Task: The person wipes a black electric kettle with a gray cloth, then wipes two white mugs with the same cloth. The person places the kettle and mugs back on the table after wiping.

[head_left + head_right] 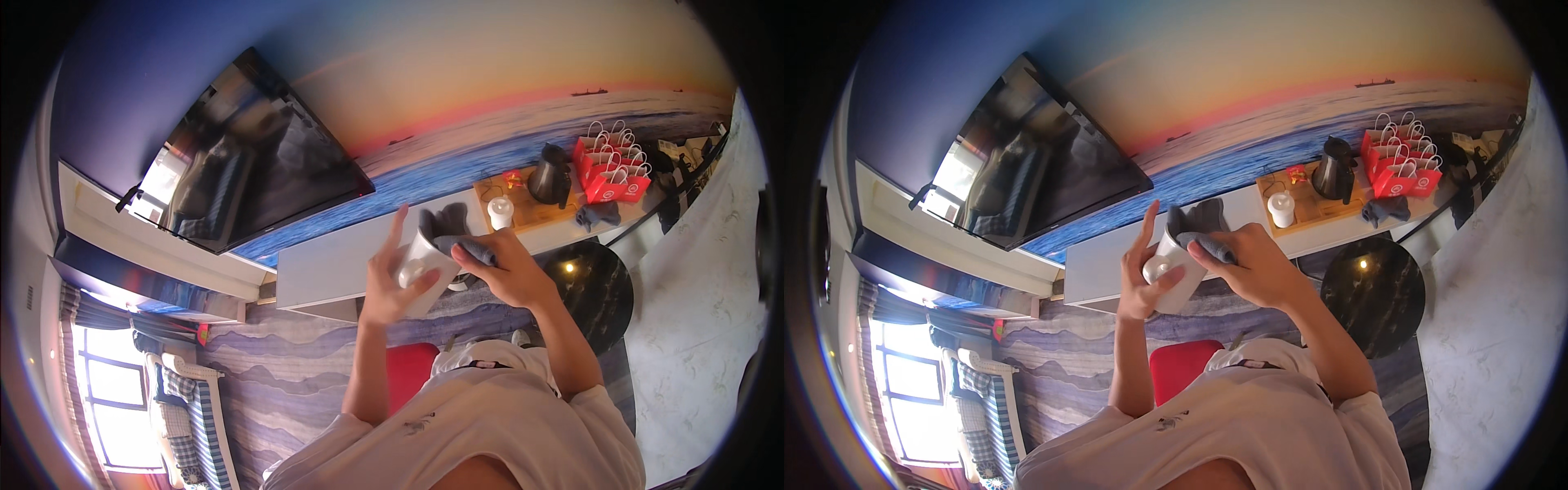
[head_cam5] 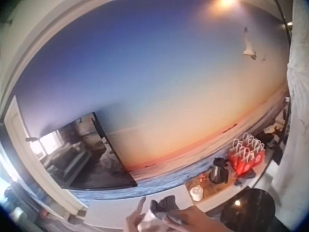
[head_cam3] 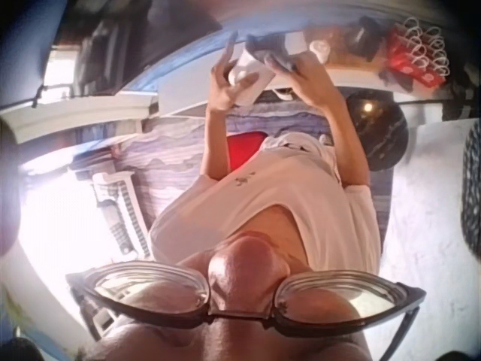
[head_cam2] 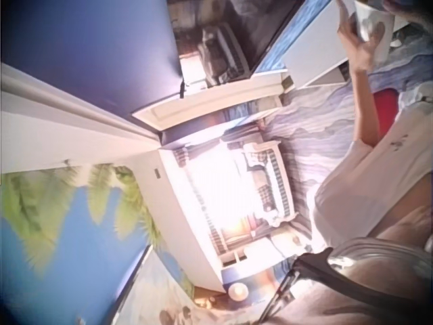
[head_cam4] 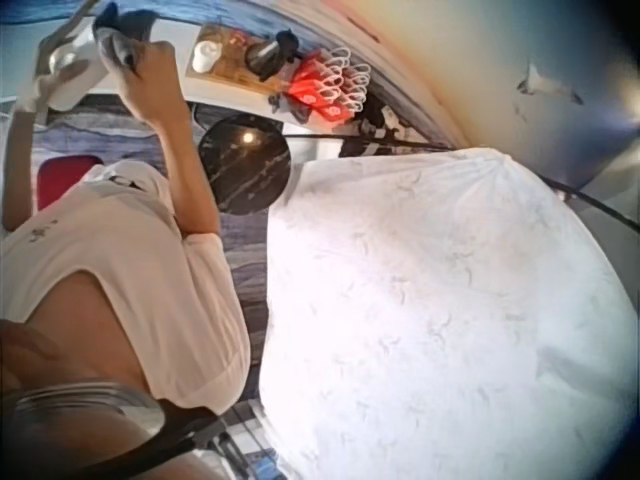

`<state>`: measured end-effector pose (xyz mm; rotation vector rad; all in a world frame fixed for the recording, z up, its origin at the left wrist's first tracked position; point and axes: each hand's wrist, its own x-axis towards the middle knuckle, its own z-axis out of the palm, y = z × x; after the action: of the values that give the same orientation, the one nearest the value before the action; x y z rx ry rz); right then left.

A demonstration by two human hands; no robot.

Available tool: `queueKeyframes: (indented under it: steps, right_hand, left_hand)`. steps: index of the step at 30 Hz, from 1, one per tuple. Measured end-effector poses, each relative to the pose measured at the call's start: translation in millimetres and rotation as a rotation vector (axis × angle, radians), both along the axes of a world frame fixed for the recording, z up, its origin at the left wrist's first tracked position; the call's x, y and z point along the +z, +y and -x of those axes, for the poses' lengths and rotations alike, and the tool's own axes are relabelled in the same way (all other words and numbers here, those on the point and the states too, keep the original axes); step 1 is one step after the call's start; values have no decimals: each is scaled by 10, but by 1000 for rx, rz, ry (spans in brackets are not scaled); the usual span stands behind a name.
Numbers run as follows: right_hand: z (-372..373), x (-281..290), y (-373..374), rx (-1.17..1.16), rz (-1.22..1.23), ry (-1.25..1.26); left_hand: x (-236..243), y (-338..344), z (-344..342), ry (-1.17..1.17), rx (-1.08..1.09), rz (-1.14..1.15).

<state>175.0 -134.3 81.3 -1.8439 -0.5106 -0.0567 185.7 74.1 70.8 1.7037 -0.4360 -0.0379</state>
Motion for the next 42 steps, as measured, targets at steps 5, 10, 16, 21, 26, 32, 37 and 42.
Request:
queueKeyframes:
  steps: [5, 10, 16, 21, 26, 32, 37, 42]
  right_hand:
    - [0, 297, 115, 274, 91, 66]
    - [-11, 263, 246, 310, 138, -33]
    - [-60, -251, 77, 317, 6, 410]
    - [80, -359, 101, 489, -269, 522]
    - [166, -461, 111, 357, -365, 605]
    - [167, -210, -144, 361, -330, 546]
    - [151, -29, -303, 387, -603, 614]
    - [42, -168, -517, 126, -678, 664]
  left_hand:
    - [54, 265, -367, 77, -297, -56]
    - [233, 291, -570, 75, -461, -64]
    - [421, 188, -450, -297, -482, -431]
    - [623, 153, -232, -468, -511, -673]
    - [793, 59, -117, -620, -497, -774]
    - [939, -185, -37, -817, -440, -823]
    - [1007, -413, -57, -1081, -455, -1041]
    - [909, -621, -172, -895, -225, -985]
